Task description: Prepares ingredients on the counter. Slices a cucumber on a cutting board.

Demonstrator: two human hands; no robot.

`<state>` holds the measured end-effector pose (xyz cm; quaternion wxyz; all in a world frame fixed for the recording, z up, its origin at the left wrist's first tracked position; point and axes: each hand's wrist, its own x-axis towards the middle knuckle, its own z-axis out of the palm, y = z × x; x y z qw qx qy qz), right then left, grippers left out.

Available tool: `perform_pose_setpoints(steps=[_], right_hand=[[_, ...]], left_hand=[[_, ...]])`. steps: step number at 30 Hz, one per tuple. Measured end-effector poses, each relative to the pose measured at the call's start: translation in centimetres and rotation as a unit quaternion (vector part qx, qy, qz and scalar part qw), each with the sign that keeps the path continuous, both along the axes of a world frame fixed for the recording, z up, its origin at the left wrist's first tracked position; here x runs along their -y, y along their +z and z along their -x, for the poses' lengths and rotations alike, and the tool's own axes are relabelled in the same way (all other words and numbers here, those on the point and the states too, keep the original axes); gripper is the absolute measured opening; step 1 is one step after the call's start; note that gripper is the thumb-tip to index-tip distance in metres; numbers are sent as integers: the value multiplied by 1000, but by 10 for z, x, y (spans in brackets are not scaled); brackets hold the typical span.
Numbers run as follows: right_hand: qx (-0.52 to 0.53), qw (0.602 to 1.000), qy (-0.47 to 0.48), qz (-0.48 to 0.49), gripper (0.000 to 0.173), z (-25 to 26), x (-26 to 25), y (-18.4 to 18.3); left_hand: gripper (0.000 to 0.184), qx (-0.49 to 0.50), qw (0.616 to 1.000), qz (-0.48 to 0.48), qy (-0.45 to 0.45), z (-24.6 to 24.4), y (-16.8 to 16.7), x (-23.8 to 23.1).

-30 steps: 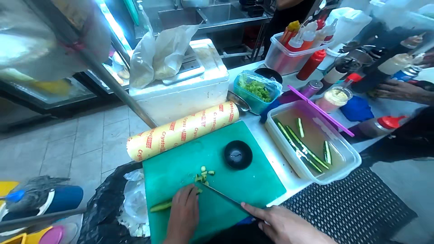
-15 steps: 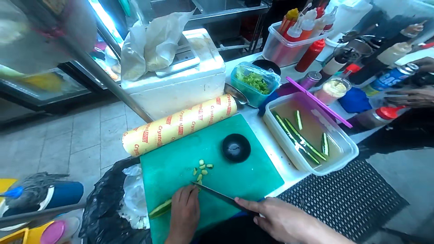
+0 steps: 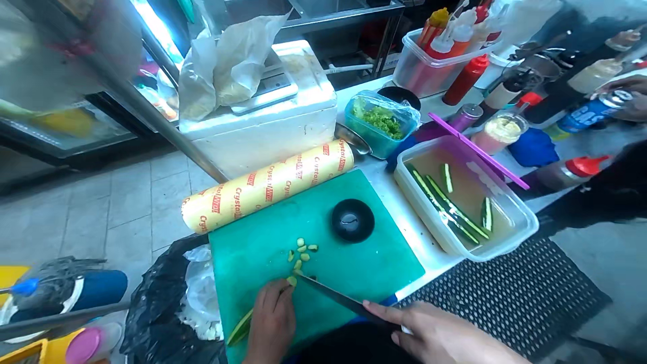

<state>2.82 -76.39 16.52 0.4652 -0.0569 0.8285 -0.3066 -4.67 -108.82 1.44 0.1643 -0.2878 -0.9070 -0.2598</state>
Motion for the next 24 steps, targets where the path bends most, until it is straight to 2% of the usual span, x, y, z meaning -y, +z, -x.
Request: perform_pose_setpoints(steps=[8,11,13,15,18,24], right_hand=[[5,999,37,-20,63,25,17,1],[29,998,42,-26,64,15,12,-8],[25,999,40,-21,62,5,6,-11],[11,999,34,-17,61,-2,1,-13],[20,1000,16,-12,61,-4,-1,-11],[17,1000,13,10,61,-1,-4,0]], left_hand=[[21,-12,1000,-11,-17,-1,-3,3],[22,5,1000,1,0,-4,1,3],[29,35,998,34,32,-5,8,4],[28,28,997,52,43,1,11,4],[22,15,999,38,14,4,7,3],[24,27,999,24,-16,-13,6,5]])
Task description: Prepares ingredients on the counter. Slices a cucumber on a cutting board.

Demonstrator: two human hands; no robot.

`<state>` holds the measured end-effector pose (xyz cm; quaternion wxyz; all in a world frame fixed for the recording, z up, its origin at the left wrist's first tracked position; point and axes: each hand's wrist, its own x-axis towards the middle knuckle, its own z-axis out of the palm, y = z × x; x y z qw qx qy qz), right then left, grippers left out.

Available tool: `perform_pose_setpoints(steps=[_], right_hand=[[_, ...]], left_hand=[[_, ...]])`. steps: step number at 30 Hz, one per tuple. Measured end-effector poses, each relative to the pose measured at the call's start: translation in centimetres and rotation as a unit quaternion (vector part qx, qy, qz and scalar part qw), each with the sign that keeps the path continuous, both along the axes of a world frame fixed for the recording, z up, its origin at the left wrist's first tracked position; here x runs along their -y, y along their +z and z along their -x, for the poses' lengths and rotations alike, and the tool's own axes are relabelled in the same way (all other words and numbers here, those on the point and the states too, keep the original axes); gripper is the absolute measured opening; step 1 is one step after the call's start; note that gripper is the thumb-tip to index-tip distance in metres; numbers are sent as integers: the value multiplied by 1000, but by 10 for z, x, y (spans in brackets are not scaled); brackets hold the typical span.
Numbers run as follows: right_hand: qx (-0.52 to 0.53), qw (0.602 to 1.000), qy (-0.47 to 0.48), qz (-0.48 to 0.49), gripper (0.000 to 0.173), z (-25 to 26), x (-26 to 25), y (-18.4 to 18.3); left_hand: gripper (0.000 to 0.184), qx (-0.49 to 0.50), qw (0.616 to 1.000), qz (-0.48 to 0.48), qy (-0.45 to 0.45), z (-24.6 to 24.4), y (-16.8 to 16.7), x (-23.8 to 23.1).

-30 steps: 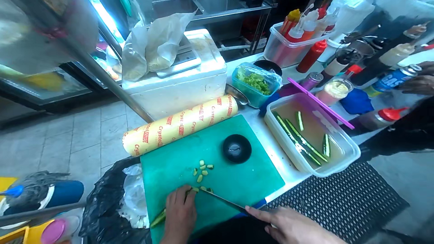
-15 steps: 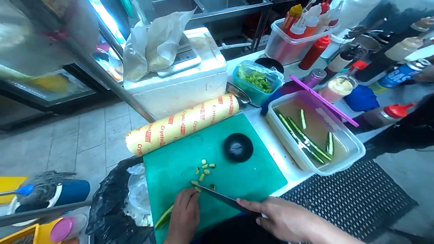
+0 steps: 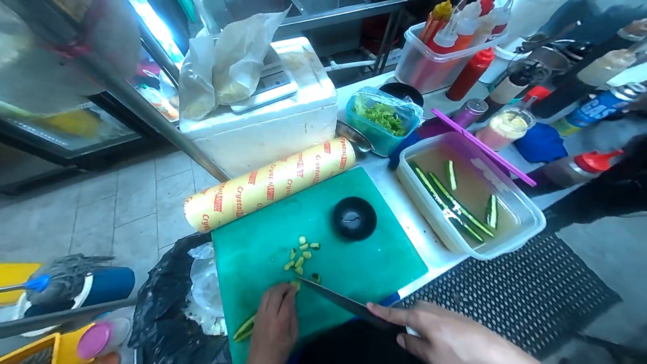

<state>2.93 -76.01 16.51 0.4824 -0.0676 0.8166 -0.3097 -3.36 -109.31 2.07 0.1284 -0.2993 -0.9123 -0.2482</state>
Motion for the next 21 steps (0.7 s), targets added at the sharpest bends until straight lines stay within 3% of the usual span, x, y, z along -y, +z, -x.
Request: perform_pose_setpoints(steps=[11,17,21], right_hand=[[-5,999,46,-23,63,33,16,9],[-35,996,58,-54,63,3,11,-14],[-29,998,27,-40,62,-1,7,-14]], left_hand=[[22,-30,999,-3,-33,2,-6,4],[24,-5,998,38,-40,0,3,6],[22,-44,995,43,-78,17,-2,14]])
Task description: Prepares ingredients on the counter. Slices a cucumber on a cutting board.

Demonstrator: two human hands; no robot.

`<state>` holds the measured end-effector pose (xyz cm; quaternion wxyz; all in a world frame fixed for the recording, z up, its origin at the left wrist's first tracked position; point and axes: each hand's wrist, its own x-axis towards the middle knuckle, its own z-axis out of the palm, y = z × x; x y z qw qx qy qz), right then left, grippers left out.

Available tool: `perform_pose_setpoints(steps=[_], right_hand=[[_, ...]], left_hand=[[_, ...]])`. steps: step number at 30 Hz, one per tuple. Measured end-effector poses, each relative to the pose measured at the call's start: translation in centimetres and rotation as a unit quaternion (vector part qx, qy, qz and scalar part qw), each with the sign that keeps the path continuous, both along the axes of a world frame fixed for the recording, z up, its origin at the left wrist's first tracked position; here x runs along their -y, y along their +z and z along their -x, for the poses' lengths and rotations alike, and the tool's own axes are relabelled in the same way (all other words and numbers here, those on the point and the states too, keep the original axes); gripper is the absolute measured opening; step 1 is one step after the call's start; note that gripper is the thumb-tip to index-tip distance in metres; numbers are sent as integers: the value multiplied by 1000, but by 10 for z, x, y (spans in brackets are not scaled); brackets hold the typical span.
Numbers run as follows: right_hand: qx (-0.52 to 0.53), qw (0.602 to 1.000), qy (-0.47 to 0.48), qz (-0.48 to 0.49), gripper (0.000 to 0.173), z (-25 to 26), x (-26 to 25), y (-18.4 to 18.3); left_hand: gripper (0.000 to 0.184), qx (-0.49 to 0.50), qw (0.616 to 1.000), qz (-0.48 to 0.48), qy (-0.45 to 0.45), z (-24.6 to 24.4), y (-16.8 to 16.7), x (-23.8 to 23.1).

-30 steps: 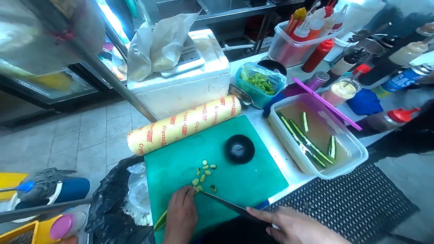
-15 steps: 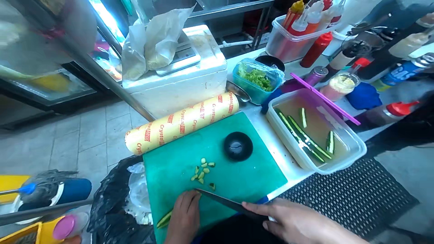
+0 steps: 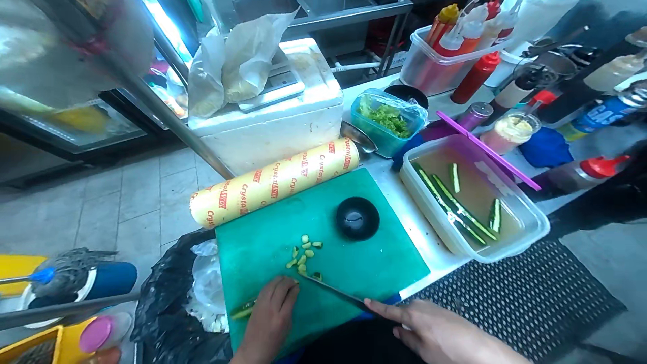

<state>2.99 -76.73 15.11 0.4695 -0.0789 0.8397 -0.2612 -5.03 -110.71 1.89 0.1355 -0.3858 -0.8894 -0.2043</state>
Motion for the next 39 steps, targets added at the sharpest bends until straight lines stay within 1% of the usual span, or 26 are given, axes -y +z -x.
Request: perform_pose_setpoints(steps=[4,7,10,13,17,20,22,23,25,27,29,31,32,36,39], right_hand=[[18,1000,-18,4,62,5,-3,13],[25,999,-10,18,62,6,0,23],[30,999,2,27,62,10,4,25],[16,999,8,35,62,16,6,21],[29,999,26,13,63,26,12,20],[40,999,28,8,64,20,5,9],[43,999,27,1,63,15,-1,7],[46,999,28,0,63,13,-3,6],[39,999,22,7,62,10,-1,2],[16,1000,12,16,62,11,2,-5],[-4,1000,2,12,61,16,4,-9],[-7,1000,-9,3,61,19,3,-8],[-6,1000,-15,1,61,19,2,-5],[13,1000,-18,18,61,16,4,7],[19,999,-8,26,62,18,8,11]], left_hand=[[24,25,997,-36,60,-8,0,-6],[19,1,994,-60,91,-21,-7,-11],[16,-16,992,-77,96,-26,-12,-14],[16,-13,992,-84,94,-25,-12,-15],[15,-14,992,-94,83,-22,-14,-14],[19,23,994,-72,82,-23,-7,-8],[28,58,993,-26,100,-24,2,-1],[30,60,992,-5,112,-24,4,4],[28,42,991,5,129,-20,5,9],[25,30,989,-5,143,-14,5,9],[26,59,987,-6,152,-11,8,5],[28,100,984,-1,150,-13,12,4],[27,96,985,-5,141,-14,11,5],[20,24,995,-32,94,-11,1,3],[23,22,995,-39,92,-10,-3,-3]])
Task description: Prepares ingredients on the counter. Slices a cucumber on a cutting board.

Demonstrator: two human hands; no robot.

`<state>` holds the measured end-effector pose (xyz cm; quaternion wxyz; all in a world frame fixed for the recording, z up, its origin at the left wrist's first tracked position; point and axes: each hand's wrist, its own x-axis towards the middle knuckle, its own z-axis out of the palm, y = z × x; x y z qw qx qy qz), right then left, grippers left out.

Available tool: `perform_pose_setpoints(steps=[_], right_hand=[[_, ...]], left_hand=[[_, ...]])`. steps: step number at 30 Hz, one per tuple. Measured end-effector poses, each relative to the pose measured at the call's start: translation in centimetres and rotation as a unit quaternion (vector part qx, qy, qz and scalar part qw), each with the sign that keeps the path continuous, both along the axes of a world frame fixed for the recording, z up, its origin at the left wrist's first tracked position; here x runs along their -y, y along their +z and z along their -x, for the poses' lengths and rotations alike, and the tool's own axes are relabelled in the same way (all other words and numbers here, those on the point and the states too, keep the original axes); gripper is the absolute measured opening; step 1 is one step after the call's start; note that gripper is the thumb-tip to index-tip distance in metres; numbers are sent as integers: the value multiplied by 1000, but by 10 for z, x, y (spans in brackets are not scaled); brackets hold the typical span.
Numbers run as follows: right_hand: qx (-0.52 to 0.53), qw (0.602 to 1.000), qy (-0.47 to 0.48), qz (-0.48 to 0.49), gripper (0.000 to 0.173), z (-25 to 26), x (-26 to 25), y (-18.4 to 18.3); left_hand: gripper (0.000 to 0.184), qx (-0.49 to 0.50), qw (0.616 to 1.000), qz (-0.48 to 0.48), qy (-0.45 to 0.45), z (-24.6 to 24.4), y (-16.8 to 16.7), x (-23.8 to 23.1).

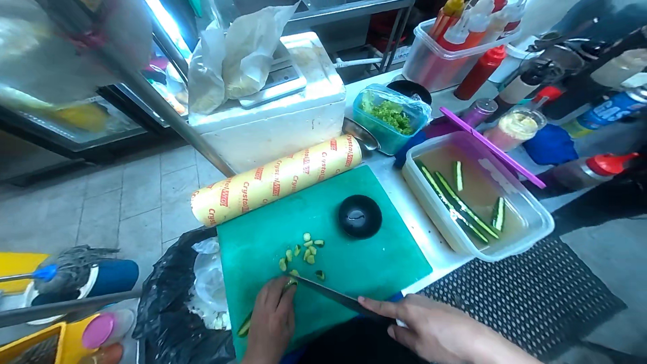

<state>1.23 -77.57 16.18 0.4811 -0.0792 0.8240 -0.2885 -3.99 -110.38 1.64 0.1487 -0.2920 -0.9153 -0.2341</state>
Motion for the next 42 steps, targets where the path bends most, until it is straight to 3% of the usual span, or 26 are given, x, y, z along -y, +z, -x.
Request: perform_pose_setpoints(steps=[9,12,16,23,34,42], right_hand=[[-6,999,44,-21,64,23,11,0],[-1,998,40,-39,63,8,-1,-2],[9,999,29,-18,61,-6,-12,-2],[18,1000,26,5,61,0,-10,8],[6,998,55,16,63,18,-1,3],[23,998,59,-6,64,0,-11,-12]], left_hand=[[23,25,999,-10,-19,4,2,8],[37,85,995,27,33,1,13,11],[22,33,998,12,44,-10,9,7],[15,28,999,-29,2,-28,0,7],[14,10,999,-41,-9,-29,-3,8],[12,10,999,-31,-13,-31,-1,9]])
